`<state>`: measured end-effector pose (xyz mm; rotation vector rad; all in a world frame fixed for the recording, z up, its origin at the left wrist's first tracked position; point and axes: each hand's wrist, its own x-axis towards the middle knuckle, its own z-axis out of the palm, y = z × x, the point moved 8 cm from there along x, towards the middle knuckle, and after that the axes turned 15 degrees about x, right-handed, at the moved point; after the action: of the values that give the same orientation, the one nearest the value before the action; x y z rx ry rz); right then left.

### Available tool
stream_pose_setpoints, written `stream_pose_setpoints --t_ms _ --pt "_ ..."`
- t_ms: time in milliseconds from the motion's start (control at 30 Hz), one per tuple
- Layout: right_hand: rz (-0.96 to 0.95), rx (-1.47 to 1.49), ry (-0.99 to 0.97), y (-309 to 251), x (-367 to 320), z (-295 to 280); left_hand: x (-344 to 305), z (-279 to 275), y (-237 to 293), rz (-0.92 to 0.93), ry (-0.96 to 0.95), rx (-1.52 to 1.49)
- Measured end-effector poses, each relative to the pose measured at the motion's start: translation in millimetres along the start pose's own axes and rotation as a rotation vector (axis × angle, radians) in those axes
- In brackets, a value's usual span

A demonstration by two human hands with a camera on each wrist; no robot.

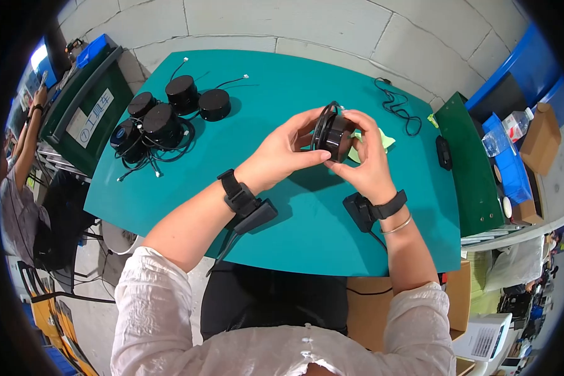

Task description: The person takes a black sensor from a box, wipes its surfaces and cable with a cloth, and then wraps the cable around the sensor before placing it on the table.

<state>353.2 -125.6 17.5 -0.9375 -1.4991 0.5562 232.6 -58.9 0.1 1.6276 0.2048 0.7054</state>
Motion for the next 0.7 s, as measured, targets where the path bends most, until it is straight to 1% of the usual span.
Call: stream_pose_setpoints --t_ms 33,67,100,133,167,200,267,333,400,433,467,533,567,633,667,700 --pt "0.001 0.001 -0.005 -1 0 2 0 0 2 0.030 -0.010 -0.012" --pt "-0.067 -0.084 0.002 -10 0 4 0 1 4 0.060 -0.022 -0.024" --pt "-0.136 -0.169 0.011 -20 0 5 0 0 4 0.061 -0.020 -0.025" --pt "-0.136 -0.170 0.010 -24 1 6 0 -1 2 0.037 -0.017 -0.102" --pt "-0.235 -0.381 0.023 -37 1 7 0 -1 -1 0.013 -0.015 -0.179" --pt "-0.334 -0.593 0.036 -49 -1 10 1 -3 0 0.013 -0.016 -0.179" --pt "-0.325 -0.620 0.024 -52 -2 11 3 -7 -6 -0.089 -0.011 -0.361" --pt "-0.325 -0.649 0.014 -54 0 10 5 -9 -9 -0.087 -0.021 -0.314" --pt "-0.219 -0.444 0.019 -48 2 8 2 -10 -26 -0.211 0.025 -0.463" --pt "-0.162 -0.346 0.038 -43 3 5 3 -10 -32 -0.242 0.035 -0.516" --pt "-0.164 -0.349 0.044 -40 2 3 4 -11 -35 -0.242 0.028 -0.513" --pt "-0.059 -0.246 0.010 -26 0 1 6 -8 -37 -0.227 -0.019 -0.550" --pt "-0.060 -0.246 0.017 -28 0 0 6 -7 -37 -0.230 -0.025 -0.547" --pt "-0.064 -0.345 -0.002 -37 0 4 3 3 -41 -0.325 -0.100 -0.559" --pt "-0.067 -0.346 0.008 -40 0 5 2 5 -37 -0.327 -0.108 -0.553" --pt "-0.115 -0.404 0.017 -46 0 7 -1 7 -34 -0.372 -0.101 -0.455"
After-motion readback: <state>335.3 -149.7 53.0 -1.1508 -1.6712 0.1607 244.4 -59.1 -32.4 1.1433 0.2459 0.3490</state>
